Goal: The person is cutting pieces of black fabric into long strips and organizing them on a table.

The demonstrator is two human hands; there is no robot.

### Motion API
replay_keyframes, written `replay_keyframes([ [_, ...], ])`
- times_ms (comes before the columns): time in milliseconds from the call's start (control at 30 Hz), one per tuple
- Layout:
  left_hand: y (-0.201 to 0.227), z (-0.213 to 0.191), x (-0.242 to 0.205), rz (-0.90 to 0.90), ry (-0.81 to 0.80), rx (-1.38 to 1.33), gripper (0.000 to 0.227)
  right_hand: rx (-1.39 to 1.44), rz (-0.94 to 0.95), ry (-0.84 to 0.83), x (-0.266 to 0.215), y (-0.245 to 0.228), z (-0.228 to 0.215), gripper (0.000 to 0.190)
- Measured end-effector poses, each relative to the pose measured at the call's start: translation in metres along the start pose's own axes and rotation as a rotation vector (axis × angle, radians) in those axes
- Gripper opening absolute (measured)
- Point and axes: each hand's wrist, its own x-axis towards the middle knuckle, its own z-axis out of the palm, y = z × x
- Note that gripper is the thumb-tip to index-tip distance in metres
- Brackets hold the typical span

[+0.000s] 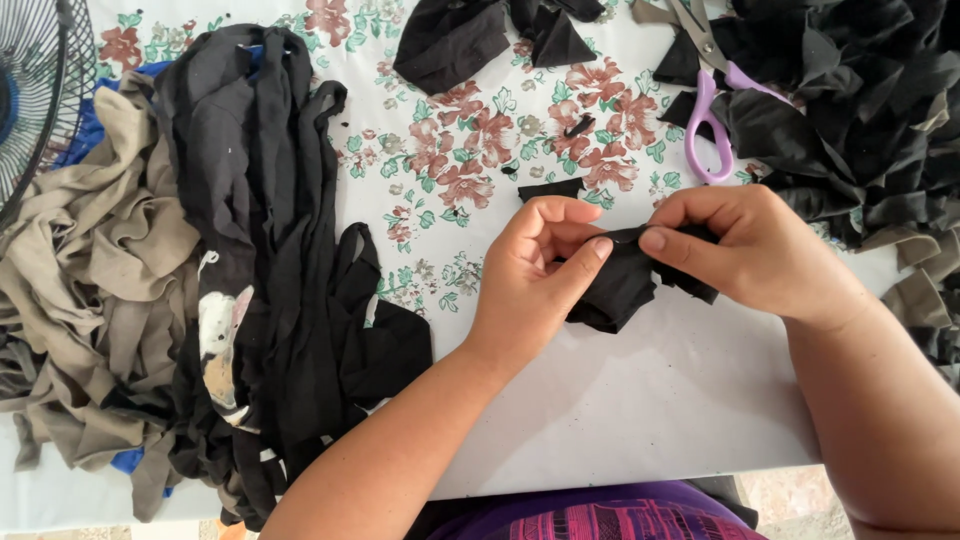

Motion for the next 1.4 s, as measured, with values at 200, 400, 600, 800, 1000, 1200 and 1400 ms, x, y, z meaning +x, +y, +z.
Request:
replay_keyframes([
  [200, 0.001, 0.0, 0.002, 0.016, 0.078, 0.085, 0.026, 0.038, -0.065, -0.012, 0.0, 0.0, 0.003, 0.014],
  [400, 0.006, 0.005, 0.0, -0.004, 0.113, 0.161, 0.03, 0.018, -0.054, 0.018, -0.001, -0.006, 0.013, 0.018],
  [600, 0.018, 0.012, -0.003, 0.081, 0.036, 0.246, 0.046, 0.108, -0.06, -0.031, -0.002, -0.015, 0.014, 0.011],
  [800, 0.003, 0.003, -0.002, 0.035, 0.089, 0.142, 0.03, 0.361, -0.169, -0.05, 0.004, 0.006, 0.013, 0.023],
  [1000, 0.002, 0.0, -0.004, 0.03, -0.018, -0.019, 0.012, 0.354, -0.114, 0.013, 0.004, -0.007, 0.007, 0.031],
  [1200, 0.009, 0.013, -0.008, 0.033, -0.018, 0.12, 0.03, 0.089, -0.194, -0.078, -0.001, -0.002, 0.0, 0.017],
  [1400, 0.002, 0.008, -0.006, -0.006, 0.016, 0.12, 0.034, -0.013, -0.227, 0.004, -0.002, -0.019, 0.004, 0.02],
])
